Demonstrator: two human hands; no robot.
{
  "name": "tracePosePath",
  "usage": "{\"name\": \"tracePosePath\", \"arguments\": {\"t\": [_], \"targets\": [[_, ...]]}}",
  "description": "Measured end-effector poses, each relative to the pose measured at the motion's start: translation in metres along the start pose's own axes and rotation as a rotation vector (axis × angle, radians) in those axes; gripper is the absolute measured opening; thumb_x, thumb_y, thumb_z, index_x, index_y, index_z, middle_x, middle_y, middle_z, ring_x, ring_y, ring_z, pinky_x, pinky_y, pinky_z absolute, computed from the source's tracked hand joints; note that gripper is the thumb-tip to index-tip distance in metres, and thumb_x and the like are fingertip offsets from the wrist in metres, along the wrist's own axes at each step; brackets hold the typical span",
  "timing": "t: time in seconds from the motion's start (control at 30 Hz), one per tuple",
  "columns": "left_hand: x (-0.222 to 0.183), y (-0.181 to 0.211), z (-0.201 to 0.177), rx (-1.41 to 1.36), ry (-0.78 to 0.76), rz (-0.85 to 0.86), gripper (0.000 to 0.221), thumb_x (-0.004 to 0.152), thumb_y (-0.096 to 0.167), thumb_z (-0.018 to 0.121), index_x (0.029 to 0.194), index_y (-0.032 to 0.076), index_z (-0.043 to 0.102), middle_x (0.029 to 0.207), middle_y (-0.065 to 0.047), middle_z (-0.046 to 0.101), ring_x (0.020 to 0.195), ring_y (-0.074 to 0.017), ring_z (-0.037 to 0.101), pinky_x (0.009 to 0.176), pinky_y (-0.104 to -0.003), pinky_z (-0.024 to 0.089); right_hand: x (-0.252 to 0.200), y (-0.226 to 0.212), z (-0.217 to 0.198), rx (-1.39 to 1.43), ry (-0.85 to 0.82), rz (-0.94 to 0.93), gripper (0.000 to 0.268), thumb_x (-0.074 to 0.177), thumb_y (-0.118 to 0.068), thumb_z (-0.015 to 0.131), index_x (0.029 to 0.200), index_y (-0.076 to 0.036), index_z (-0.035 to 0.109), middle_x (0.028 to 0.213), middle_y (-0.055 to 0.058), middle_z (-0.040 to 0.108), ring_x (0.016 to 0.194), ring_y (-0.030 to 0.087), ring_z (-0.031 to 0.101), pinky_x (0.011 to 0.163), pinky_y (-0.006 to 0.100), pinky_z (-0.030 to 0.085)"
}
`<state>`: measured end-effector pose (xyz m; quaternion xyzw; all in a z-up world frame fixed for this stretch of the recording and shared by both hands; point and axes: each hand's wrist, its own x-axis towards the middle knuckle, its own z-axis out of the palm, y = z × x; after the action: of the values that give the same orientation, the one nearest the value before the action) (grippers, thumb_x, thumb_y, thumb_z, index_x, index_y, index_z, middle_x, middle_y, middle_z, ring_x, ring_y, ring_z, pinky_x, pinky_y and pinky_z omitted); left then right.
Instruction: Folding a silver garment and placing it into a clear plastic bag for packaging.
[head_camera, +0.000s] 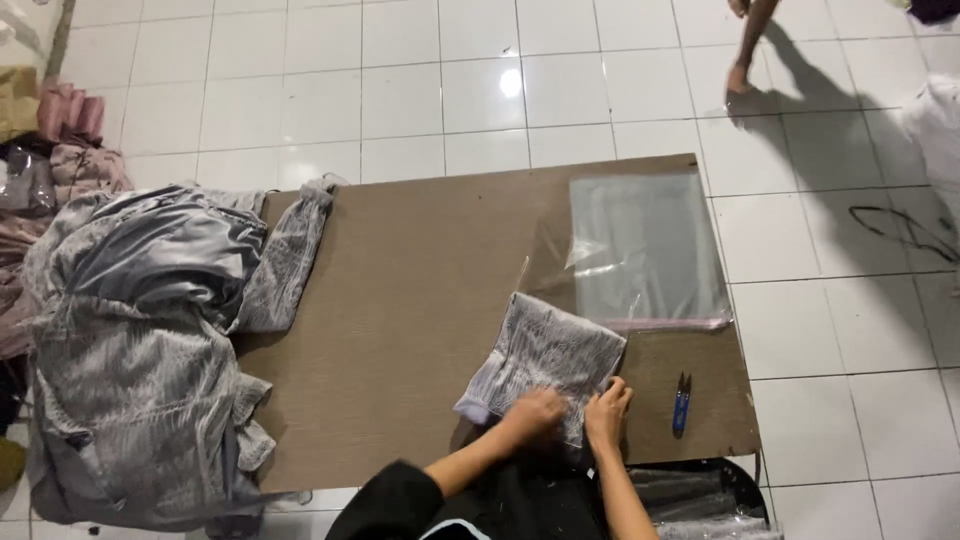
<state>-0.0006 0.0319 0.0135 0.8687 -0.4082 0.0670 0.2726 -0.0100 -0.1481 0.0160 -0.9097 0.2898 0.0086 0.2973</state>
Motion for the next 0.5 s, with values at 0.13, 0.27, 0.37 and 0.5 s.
{"name": "tracePosePath", "arguments": {"t": [0.13, 0.27, 0.37, 0.5], "targets": [[-0.011, -0.059, -0.016, 0.107, -0.018, -0.727, 0.075, 0.088, 0.023, 0.064, 0.151, -0.001, 0.033, 0.149, -0.038, 0.027, 0.139, -0.0555, 0.027, 0.114, -0.064, 0.028, -0.012, -0.003, -0.009, -0.105, 0.004, 0.016, 0.038, 0.094, -0.011, 0.061, 0.128, -0.01, 0.044, 0.128, 0.023, 0.046, 0.106, 0.05, 0.055, 0.08, 0.059, 0.048], [-0.007, -0.115, -0.017, -0.235, -0.09, -0.994, 0.067, 0.086, 0.022, 0.071, 0.144, 0.003, 0.044, 0.129, -0.019, 0.053, 0.122, -0.0377, 0.057, 0.099, -0.048, 0.051, 0.018, 0.062, 0.033, -0.056, -0.094, 0.1, 0.043, 0.091, -0.008, 0.066, 0.132, -0.006, 0.052, 0.119, 0.022, 0.062, 0.112, 0.044, 0.067, 0.089, 0.054, 0.057], [-0.004, -0.111, -0.039, -0.323, -0.091, -0.968, 0.059, 0.086, 0.012, 0.064, 0.142, 0.003, 0.048, 0.125, -0.019, 0.06, 0.119, -0.0372, 0.063, 0.098, -0.046, 0.053, 0.01, 0.04, 0.007, 0.117, -0.003, 0.055, 0.033, 0.088, -0.002, 0.073, 0.12, -0.002, 0.064, 0.105, 0.025, 0.074, 0.103, 0.043, 0.072, 0.084, 0.049, 0.059], [-0.027, -0.098, -0.033, -0.301, -0.014, -0.933, 0.051, 0.092, -0.003, 0.06, 0.142, -0.006, 0.05, 0.127, -0.029, 0.063, 0.122, -0.041, 0.063, 0.103, -0.048, 0.052, -0.006, 0.024, -0.013, 0.116, 0.038, 0.028, 0.019, 0.092, 0.0, 0.07, 0.11, -0.004, 0.064, 0.098, 0.02, 0.075, 0.095, 0.037, 0.074, 0.078, 0.045, 0.06]]}}
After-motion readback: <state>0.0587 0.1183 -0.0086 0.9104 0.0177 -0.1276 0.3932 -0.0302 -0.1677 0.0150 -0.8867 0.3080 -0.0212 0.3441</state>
